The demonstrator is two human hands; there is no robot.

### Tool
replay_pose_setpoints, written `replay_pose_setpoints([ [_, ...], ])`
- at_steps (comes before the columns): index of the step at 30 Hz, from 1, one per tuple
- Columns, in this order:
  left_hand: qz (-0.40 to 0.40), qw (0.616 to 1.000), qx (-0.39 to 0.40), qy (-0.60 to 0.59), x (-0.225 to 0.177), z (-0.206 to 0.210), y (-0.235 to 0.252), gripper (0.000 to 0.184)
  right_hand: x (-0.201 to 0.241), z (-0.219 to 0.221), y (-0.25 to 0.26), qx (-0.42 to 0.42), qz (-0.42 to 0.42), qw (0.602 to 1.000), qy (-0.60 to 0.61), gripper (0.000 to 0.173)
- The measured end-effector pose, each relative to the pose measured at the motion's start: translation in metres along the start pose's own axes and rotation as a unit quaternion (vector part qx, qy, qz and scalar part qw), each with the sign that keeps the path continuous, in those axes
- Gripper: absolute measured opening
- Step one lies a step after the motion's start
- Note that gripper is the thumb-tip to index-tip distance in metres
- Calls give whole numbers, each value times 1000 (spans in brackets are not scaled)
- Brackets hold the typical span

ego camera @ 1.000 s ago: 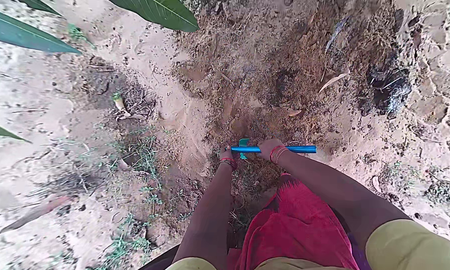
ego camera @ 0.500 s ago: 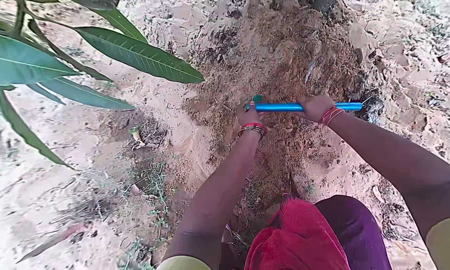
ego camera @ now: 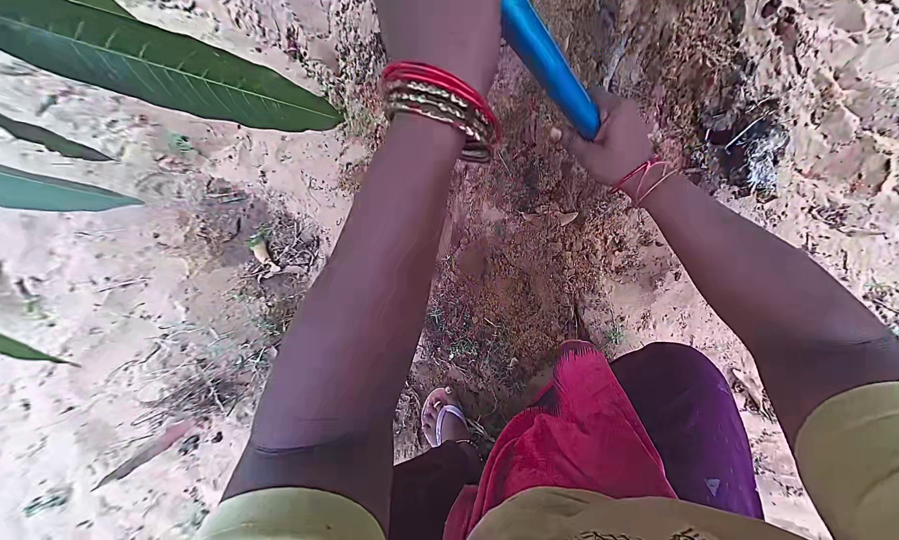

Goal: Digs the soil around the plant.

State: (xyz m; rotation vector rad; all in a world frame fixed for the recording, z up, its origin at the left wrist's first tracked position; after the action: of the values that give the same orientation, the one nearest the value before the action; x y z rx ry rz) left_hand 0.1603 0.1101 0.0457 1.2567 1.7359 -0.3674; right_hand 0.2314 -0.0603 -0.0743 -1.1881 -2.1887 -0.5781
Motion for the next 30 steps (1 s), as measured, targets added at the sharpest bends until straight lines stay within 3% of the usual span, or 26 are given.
replay_pose_setpoints([
  [1,-38,998,-17,-52,23,-13,-11,6,14,12,-12,55,6,998,-9,48],
  [4,-216,965,-24,-145,111,-20,-67,19,23,65,-53,242,77,963,-95,53],
  [7,-432,879,26,-200,212,60,-157,29,-54,124,-99,403,132,885,-190,51],
  [9,-545,804,44,-234,246,118,-222,34,-112,150,-133,491,140,826,-240,42],
  [11,-559,794,31,-237,252,139,-245,33,-132,158,-141,520,140,799,-268,38],
  [15,-538,817,39,-204,267,133,-231,41,-103,166,-138,494,168,816,-250,38],
  [19,-543,811,110,-188,249,142,-230,46,-88,141,-149,521,191,788,-266,38],
  [24,-555,762,231,-242,235,188,-271,50,-96,97,-167,539,247,721,-359,41],
  [27,-559,746,235,-275,222,218,-291,50,-116,86,-180,528,272,704,-390,38],
  [30,-575,736,213,-287,223,221,-288,48,-117,84,-177,522,271,707,-394,39],
])
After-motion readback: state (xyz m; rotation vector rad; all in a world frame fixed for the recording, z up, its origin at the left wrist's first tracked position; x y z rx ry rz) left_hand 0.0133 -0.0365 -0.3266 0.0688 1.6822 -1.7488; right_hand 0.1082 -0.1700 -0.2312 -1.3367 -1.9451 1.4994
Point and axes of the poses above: each hand's wrist, its own y-axis towards the middle knuckle, its own z-axis out of the palm, x = y × z, the point moved 5 cm from there along y, towards the middle knuckle, and after that the axes turned 7 degrees about z, right-handed, at the moved point
